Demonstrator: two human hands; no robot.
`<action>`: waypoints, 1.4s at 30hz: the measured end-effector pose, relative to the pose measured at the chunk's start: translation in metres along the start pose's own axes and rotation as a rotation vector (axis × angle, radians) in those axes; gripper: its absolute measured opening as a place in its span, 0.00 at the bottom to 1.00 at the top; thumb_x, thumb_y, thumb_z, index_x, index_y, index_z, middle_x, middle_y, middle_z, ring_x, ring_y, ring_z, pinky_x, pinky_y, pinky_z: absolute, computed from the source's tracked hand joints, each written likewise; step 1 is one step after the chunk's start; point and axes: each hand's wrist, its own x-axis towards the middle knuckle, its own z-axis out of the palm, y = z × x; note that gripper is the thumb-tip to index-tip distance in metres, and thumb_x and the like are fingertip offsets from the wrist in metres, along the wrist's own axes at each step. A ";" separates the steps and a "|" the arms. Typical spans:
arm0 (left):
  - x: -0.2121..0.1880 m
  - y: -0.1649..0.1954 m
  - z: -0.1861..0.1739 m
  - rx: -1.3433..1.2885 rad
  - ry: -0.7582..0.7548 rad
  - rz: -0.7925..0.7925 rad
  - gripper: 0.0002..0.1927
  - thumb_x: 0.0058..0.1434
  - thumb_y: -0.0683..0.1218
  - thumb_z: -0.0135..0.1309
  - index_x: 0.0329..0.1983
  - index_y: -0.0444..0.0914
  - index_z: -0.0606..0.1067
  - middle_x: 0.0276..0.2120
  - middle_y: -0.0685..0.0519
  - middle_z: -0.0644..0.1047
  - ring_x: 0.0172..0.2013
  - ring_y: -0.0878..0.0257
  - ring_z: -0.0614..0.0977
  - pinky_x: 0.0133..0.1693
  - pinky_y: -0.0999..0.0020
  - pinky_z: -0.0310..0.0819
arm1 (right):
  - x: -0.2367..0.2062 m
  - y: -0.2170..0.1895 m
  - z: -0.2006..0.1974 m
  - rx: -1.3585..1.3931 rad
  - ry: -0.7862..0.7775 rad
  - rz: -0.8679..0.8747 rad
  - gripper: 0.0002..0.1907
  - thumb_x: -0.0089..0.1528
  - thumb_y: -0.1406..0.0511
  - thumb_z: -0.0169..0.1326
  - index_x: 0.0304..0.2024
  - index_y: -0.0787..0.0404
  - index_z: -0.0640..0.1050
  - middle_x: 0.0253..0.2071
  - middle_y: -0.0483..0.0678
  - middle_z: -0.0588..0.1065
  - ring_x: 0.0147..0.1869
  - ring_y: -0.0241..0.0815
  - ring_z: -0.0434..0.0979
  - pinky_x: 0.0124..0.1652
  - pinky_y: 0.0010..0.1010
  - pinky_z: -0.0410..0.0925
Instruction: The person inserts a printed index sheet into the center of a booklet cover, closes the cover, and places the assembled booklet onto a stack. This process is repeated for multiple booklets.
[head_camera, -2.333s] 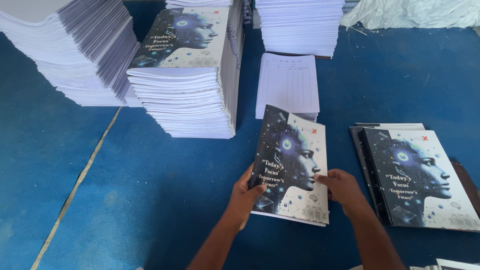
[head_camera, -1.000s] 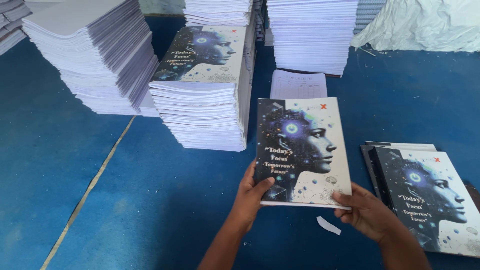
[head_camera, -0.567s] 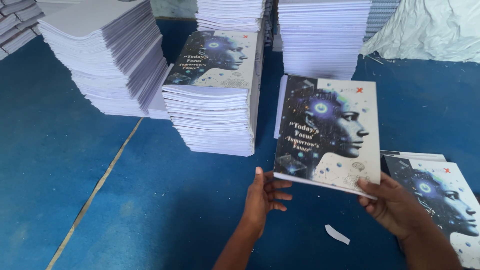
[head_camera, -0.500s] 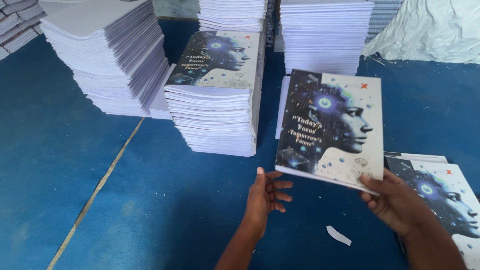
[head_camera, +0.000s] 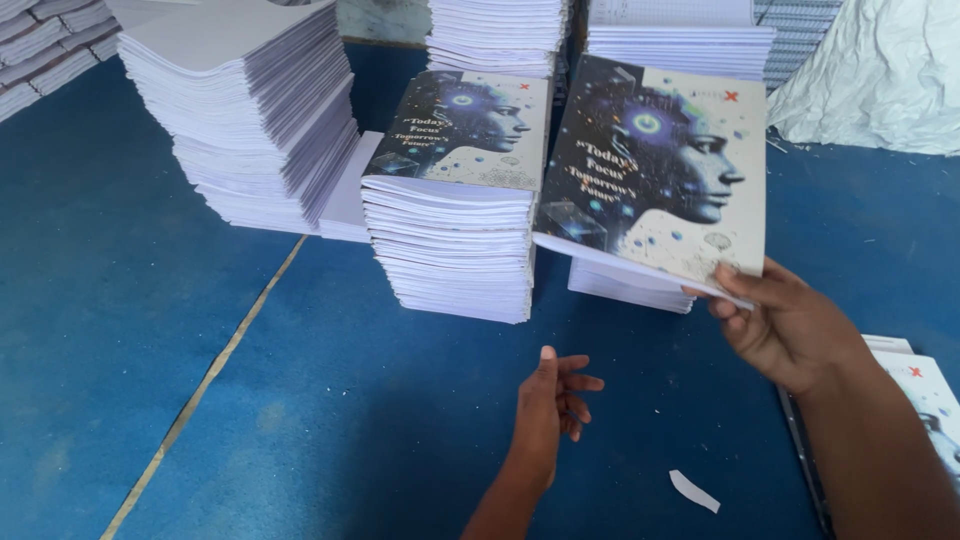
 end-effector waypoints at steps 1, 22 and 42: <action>0.000 0.000 0.000 -0.015 0.012 0.003 0.36 0.67 0.68 0.36 0.52 0.35 0.77 0.32 0.49 0.83 0.22 0.69 0.76 0.19 0.76 0.65 | 0.006 -0.003 0.007 0.004 -0.015 0.000 0.21 0.68 0.66 0.55 0.55 0.76 0.66 0.37 0.54 0.75 0.33 0.30 0.79 0.30 0.14 0.74; 0.009 0.001 0.000 -0.175 0.045 0.111 0.15 0.70 0.49 0.49 0.46 0.34 0.79 0.29 0.50 0.81 0.15 0.73 0.69 0.15 0.79 0.60 | 0.089 -0.032 0.150 -0.110 -0.092 0.101 0.24 0.62 0.66 0.59 0.59 0.70 0.71 0.52 0.64 0.76 0.35 0.27 0.75 0.35 0.11 0.72; 0.015 0.009 0.001 -0.209 0.072 0.049 0.13 0.70 0.48 0.48 0.49 0.36 0.77 0.30 0.52 0.80 0.16 0.75 0.68 0.16 0.80 0.59 | 0.148 -0.025 0.200 -0.120 -0.144 0.165 0.19 0.62 0.69 0.55 0.55 0.68 0.72 0.57 0.58 0.74 0.58 0.42 0.81 0.39 0.13 0.74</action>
